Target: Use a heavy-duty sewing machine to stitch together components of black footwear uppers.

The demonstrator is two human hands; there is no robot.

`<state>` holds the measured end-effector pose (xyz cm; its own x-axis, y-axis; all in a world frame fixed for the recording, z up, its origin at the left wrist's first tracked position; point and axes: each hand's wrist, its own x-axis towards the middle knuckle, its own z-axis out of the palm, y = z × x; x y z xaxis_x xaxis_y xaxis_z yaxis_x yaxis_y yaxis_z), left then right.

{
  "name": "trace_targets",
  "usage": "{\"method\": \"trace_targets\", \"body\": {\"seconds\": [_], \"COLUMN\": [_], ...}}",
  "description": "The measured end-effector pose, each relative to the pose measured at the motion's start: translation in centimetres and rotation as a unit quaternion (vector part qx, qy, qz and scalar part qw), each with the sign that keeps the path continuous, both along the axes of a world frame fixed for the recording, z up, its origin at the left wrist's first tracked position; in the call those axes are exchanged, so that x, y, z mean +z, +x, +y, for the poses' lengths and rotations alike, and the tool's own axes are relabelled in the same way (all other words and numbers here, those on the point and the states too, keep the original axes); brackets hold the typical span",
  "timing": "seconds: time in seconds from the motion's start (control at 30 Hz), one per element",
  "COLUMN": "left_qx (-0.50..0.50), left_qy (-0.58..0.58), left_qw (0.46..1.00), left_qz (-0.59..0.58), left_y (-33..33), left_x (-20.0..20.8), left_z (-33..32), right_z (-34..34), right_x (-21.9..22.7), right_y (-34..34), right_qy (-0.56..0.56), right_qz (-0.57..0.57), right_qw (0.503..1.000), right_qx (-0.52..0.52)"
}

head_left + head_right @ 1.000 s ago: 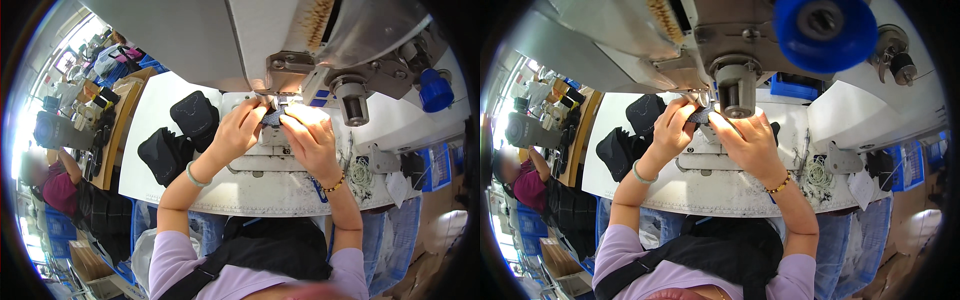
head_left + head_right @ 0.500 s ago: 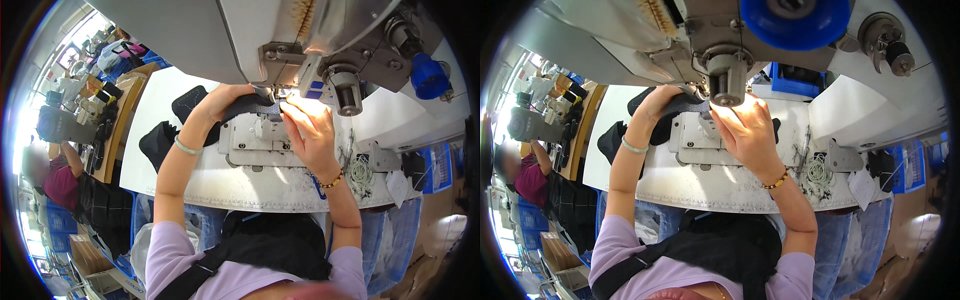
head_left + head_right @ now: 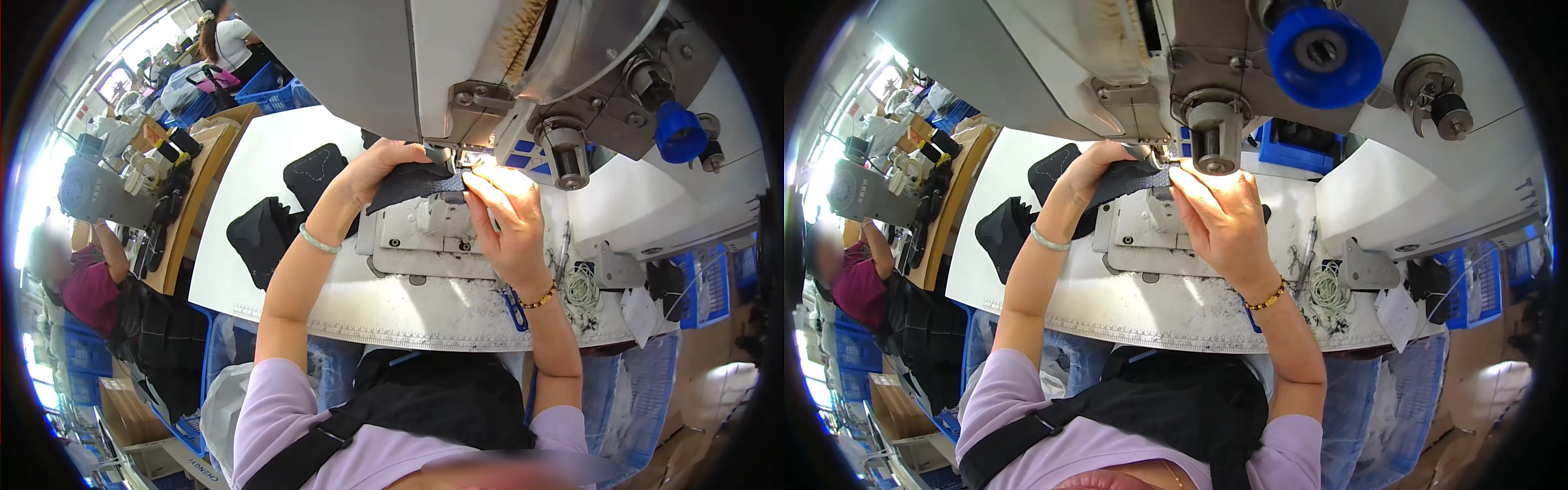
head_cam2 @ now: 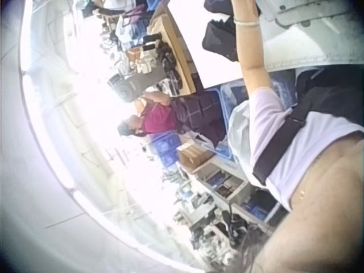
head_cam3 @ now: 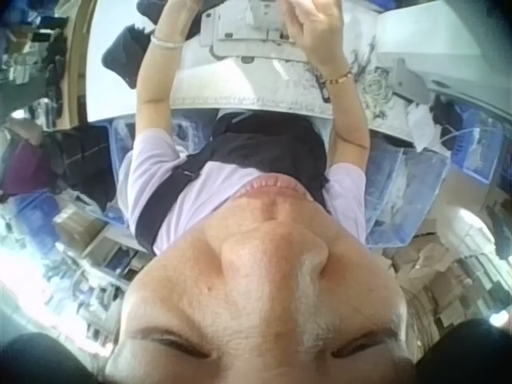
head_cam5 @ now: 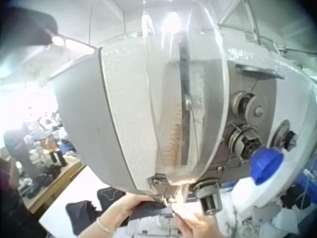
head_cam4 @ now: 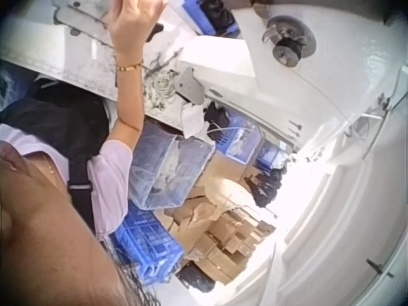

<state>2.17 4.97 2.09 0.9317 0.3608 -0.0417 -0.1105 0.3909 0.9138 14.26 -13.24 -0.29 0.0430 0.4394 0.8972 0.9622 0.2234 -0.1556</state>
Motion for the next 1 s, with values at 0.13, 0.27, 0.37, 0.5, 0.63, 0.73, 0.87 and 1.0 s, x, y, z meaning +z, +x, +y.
{"method": "trace_targets", "body": {"seconds": [0.13,0.27,0.37,0.5,0.63,0.73,0.87,1.0], "left_qx": [0.006,-0.008,-0.014,0.03,0.018,-0.017,-0.026,-0.021], "left_qy": [0.051,0.097,0.099,0.139,0.062,0.022,-0.003,-0.014], "left_qw": [0.999,0.995,0.995,0.988,0.996,1.0,0.999,0.998], "left_qz": [0.011,0.008,-0.012,0.062,0.062,-0.006,-0.047,-0.061], "left_y": [0.5,1.0,1.3,1.0,0.2,-0.5,-0.6,-0.9], "left_x": [0.8,0.6,0.5,1.0,1.0,0.0,-0.6,-1.2], "left_z": [-0.1,1.7,2.0,1.4,0.2,-0.3,-0.7,-0.6], "right_z": [0.0,0.2,0.2,0.2,-0.3,-0.3,-0.1,0.1], "right_x": [0.0,0.0,-0.2,-0.3,-0.7,-1.2,-1.4,-1.3], "right_y": [0.1,-0.3,-0.2,-0.1,-0.4,-1.1,-1.3,-1.7], "right_qy": [-0.01,-0.003,-0.008,-0.001,-0.007,-0.01,-0.012,-0.01], "right_qz": [-0.017,-0.041,-0.036,-0.028,-0.025,-0.064,-0.102,-0.112], "right_qw": [1.0,0.999,0.999,0.999,0.999,0.997,0.994,0.992], "right_qx": [-0.014,-0.027,-0.024,-0.021,-0.025,-0.03,-0.043,-0.054]}}
